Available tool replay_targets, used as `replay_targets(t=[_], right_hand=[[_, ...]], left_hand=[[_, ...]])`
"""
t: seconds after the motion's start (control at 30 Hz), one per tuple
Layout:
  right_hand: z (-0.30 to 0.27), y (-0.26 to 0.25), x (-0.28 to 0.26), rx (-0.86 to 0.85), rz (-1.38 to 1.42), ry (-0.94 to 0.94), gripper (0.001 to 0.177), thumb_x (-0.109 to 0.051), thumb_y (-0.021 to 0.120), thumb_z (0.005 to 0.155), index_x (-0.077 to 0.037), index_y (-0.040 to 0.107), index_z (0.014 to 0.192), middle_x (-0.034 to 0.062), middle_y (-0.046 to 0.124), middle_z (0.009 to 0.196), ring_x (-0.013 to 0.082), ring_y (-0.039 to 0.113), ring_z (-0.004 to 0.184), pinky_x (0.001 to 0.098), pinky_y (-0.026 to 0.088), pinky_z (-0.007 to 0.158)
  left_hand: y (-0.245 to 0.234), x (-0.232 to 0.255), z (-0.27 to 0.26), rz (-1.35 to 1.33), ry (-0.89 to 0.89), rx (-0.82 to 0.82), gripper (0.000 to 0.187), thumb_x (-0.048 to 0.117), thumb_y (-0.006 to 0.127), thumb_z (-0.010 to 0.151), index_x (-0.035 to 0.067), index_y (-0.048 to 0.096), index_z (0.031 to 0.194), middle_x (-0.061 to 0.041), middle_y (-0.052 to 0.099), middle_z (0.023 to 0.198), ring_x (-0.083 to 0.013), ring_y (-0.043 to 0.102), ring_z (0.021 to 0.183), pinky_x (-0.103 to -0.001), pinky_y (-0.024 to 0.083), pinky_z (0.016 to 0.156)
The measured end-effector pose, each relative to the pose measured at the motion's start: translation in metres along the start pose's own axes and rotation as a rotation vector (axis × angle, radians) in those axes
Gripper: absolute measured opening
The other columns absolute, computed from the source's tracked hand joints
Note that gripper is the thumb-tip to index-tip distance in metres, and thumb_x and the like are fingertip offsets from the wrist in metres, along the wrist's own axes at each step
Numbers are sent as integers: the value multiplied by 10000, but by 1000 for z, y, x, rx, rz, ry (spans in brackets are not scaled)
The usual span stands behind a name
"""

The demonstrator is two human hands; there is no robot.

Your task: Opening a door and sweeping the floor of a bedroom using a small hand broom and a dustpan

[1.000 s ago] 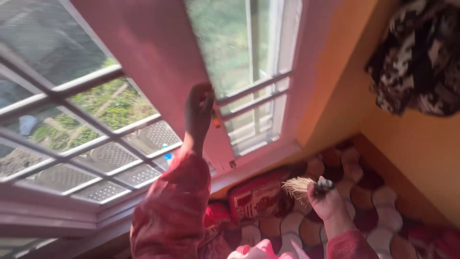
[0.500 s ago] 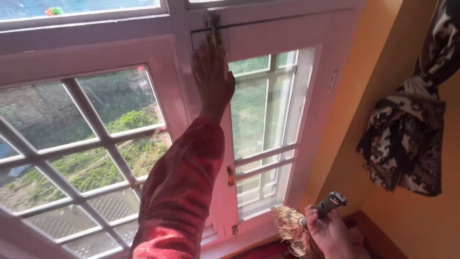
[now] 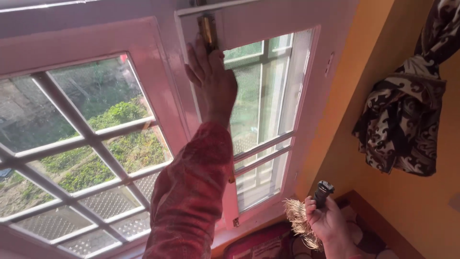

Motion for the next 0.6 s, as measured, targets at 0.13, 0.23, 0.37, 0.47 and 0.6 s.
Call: replay_targets(t=[0.13,0.23,0.37,0.47,0.6], right_hand=[[-6,-22,5,67,-10,-33,252,-280,651,958,-91,512,1050,77,552,978,81,574,779,156,528,615],[-10,-54,-4,42,25,-67,263,-231,677,896,-89,498,1026,81,539,953,115,590,812,171,543,615],[-45,-78,-35,81,82,-118,274,-229,686,727,-157,556,957,46,535,884,145,583,782,199,526,585],[-81,-92,-66,78,106,-189,151,-304,609,769,-174,583,843,24,527,840,159,570,785,212,516,589],[-118,-93,-112,124,98,-392,213,-355,562,993,-315,768,1025,-104,822,1049,122,760,1021,345,591,860]], left_hand=[[-47,68,-27,355,53,103,562,174,622,628,244,654,1185,-121,401,1600,-329,427,1453,-605,379,1149],[-121,106,-55,-195,584,249,161,-180,522,877,-62,467,781,-289,506,848,-497,591,958,-507,411,657],[-156,112,-109,-816,531,144,204,7,494,998,28,674,1091,-192,588,1360,-351,632,1032,-461,578,771],[-111,79,-143,-618,326,-18,276,233,461,1032,41,620,1151,-217,558,1294,-409,560,1230,-613,465,1088],[-41,20,-114,-361,137,-305,510,90,578,940,-26,426,1413,-255,373,1460,-447,505,1318,-503,525,998]])
Point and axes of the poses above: each hand's wrist, its own z-axis towards the middle knuckle, its own y-axis out of the palm, x = y × z, the point moved 1 cm from there along z, towards the middle knuckle
